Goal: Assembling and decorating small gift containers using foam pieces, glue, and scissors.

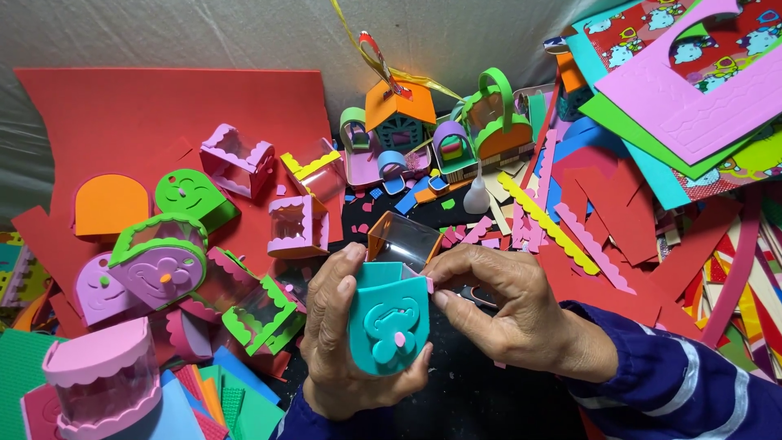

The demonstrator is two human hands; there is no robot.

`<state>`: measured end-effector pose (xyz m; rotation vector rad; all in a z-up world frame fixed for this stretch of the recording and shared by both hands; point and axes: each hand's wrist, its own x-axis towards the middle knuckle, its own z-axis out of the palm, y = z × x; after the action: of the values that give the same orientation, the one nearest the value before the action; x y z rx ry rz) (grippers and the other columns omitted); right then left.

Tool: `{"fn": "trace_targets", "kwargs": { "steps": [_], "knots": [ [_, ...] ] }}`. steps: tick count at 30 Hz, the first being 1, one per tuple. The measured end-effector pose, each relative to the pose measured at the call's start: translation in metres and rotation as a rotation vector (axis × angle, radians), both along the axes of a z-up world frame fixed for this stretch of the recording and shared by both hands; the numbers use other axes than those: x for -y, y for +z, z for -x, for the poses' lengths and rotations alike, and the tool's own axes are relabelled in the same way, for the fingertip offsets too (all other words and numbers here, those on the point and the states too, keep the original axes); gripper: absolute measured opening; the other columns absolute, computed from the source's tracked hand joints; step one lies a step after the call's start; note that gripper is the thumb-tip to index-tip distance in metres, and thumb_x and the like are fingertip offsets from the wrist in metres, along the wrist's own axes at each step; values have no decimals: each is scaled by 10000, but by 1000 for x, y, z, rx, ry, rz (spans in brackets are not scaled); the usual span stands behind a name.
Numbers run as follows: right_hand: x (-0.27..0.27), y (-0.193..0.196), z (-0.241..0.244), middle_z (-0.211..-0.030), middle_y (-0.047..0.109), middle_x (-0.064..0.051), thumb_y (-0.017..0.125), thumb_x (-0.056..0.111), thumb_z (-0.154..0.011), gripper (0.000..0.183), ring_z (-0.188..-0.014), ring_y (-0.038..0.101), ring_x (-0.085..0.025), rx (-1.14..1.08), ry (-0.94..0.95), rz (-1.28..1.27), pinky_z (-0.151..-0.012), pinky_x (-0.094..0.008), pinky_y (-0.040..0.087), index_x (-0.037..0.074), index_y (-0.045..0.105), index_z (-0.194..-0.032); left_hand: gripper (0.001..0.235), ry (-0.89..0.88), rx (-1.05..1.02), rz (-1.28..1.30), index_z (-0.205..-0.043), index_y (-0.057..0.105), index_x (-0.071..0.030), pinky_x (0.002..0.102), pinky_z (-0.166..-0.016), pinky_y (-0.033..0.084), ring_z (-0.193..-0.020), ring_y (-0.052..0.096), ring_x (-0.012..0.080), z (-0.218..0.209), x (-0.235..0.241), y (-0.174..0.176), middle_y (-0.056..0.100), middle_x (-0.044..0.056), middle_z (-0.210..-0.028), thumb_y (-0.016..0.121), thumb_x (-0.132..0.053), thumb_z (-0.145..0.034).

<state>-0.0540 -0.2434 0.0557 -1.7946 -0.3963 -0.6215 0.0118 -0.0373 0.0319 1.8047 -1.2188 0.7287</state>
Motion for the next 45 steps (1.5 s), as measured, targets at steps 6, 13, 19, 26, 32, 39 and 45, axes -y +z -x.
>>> {"fn": "trace_targets", "kwargs": {
  "steps": [6, 13, 19, 26, 32, 39, 45],
  "knots": [
    [-1, -1, 1, -965, 689, -115, 607, -63, -877, 139, -878, 708, -188, -159, 147, -251, -789, -256, 636, 9, 663, -983, 943, -20, 34, -4, -1551, 301, -79, 583, -1232, 528, -1428, 557, 459, -2, 2, 4, 488, 270, -1516, 818, -457, -859],
    [-2, 2, 1, -949, 702, -110, 581, -80, -846, 174, -851, 718, -177, -172, 119, -214, -747, -237, 646, 16, 677, -955, 869, -58, 52, 7, -1524, 336, -76, 609, -1208, 536, -1397, 578, 487, -3, 3, 6, 520, 269, -1479, 785, -443, -877],
    [-2, 4, 3, -934, 680, -104, 600, -89, -863, 147, -860, 711, -179, -130, 107, -191, -757, -235, 649, 19, 663, -940, 1010, -44, 12, 5, -1586, 272, -87, 564, -1219, 548, -1454, 537, 460, -4, -1, -2, 447, 287, -1550, 829, -466, -833],
    [9, 6, 0, -972, 696, -114, 638, -70, -869, 170, -794, 717, -159, -119, 74, -236, -682, -225, 615, 14, 669, -1014, 966, -285, -723, 438, -1555, 291, -28, 481, -1089, 558, -1342, 605, 418, 5, 14, 8, 501, 318, -1498, 770, -472, -844],
    [11, 13, 0, -1101, 595, -115, 559, -143, -830, 418, -889, 705, -186, 45, 85, 52, -768, -266, 635, 66, 610, -1189, 879, -687, -1152, 766, -1532, 368, -57, 636, -968, 548, -1200, 631, 532, -10, 12, -8, 517, 328, -1460, 874, -362, -882],
    [15, -11, -3, -1387, 428, -239, 406, -149, -826, 618, -1292, 548, -421, 233, 85, 381, -917, -437, 572, 95, 548, -1376, 704, -766, -1345, 943, -1485, 453, -41, 657, -958, 533, -1148, 637, 530, 3, 20, 11, 539, 287, -1453, 759, -385, -952],
    [9, 3, -3, -1228, 503, -195, 705, -59, -941, 325, -1091, 669, -349, 382, -71, 416, -895, -448, 610, 72, 621, -1227, 740, -688, -1404, 927, -1422, 554, -14, 593, -906, 541, -1074, 695, 474, -1, 22, 8, 642, 262, -1348, 720, -527, -915]
  ]
}}
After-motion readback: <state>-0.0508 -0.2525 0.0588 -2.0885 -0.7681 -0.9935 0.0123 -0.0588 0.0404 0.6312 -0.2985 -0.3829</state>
